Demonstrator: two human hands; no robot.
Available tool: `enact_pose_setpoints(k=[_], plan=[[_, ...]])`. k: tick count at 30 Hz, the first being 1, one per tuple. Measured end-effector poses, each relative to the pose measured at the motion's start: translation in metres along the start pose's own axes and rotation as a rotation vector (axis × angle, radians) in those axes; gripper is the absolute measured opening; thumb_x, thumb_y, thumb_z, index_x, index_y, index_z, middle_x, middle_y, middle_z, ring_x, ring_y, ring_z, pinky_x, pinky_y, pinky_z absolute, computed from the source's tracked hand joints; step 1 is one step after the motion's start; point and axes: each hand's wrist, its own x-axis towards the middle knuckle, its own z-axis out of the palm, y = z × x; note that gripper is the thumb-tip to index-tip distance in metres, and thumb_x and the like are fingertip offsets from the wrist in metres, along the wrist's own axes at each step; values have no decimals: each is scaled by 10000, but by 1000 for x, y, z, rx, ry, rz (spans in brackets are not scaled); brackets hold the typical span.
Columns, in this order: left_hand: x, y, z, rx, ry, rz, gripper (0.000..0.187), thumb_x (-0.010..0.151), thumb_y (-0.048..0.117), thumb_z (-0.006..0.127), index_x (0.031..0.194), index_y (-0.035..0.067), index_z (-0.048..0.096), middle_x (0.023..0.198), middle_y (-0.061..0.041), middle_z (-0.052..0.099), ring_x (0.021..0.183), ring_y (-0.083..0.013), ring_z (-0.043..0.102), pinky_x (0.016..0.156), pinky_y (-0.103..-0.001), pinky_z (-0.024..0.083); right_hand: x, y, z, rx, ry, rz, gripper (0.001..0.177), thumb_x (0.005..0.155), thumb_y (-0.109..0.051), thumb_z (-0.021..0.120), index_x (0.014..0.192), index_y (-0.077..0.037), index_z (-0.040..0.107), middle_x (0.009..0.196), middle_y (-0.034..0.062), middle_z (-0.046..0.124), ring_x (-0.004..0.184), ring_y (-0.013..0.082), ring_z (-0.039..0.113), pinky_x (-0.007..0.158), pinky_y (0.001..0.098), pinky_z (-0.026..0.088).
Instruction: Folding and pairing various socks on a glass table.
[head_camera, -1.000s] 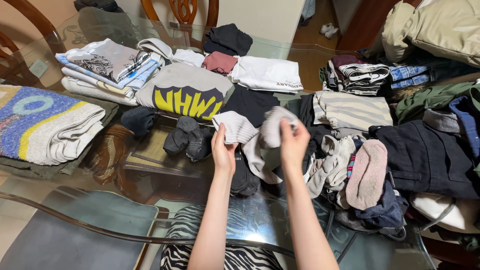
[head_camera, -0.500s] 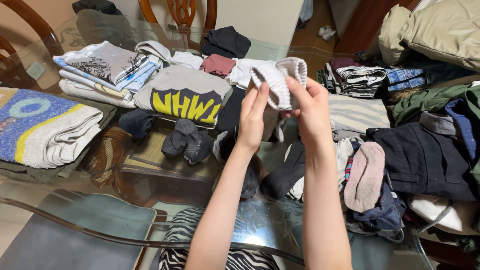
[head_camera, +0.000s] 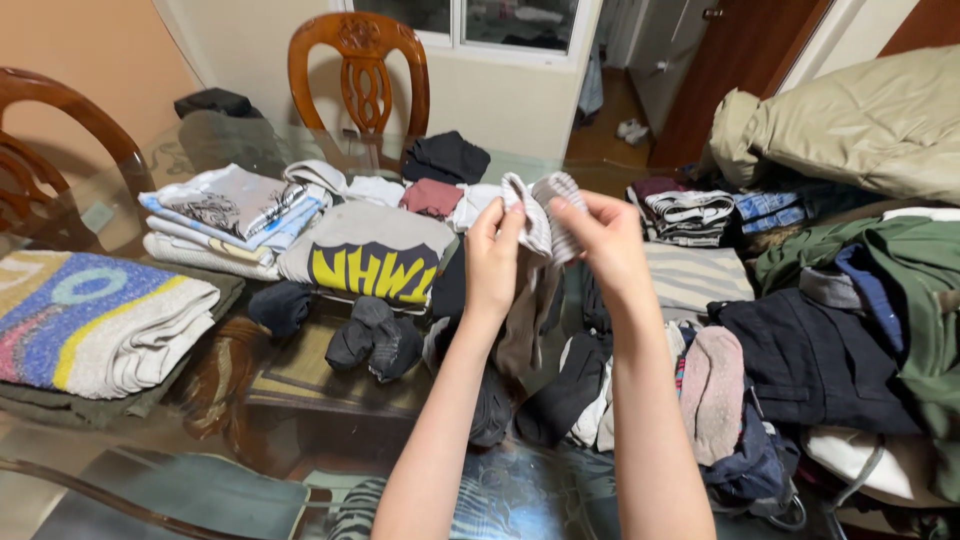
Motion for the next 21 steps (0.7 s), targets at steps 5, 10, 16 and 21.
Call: enact_pose_setpoints(k=[5, 10, 16, 21], plan=[[-5, 29, 9, 359, 34, 150, 224, 1018, 207, 596, 949, -6, 600, 859, -57, 612, 810, -87, 561, 738, -302, 476, 1, -1, 10, -1, 6, -28, 228, 963, -178, 687, 1055, 17, 761, 811, -32, 716, 650, 17, 586, 565, 212, 462], [-1, 13, 5, 417, 58, 56, 238, 999, 214, 604, 926, -12, 610, 802, -77, 599, 753, -92, 528, 685, -299, 453, 1, -4, 10, 94, 135, -260, 260, 988, -155, 698, 1125, 61, 746, 919, -15, 747, 763, 22, 638, 670, 195, 514], [16, 56, 19, 126, -12, 66, 239, 1008, 208, 580, 947, -19, 620, 775, -30, 595, 734, -69, 520, 669, -286, 455, 11, 23, 5, -134, 95, 32, 251, 935, -198, 679, 1015, 24, 765, 711, 0, 707, 547, 50, 585, 458, 249, 484], [19, 46, 14, 416, -39, -12, 268, 950, 236, 636, 879, -23, 639, 671, -30, 606, 648, -72, 528, 611, -288, 452, 19, 2, 3, -18, 85, 35, 340, 962, -283, 703, 975, 48, 779, 698, -24, 629, 557, 39, 468, 482, 234, 342]])
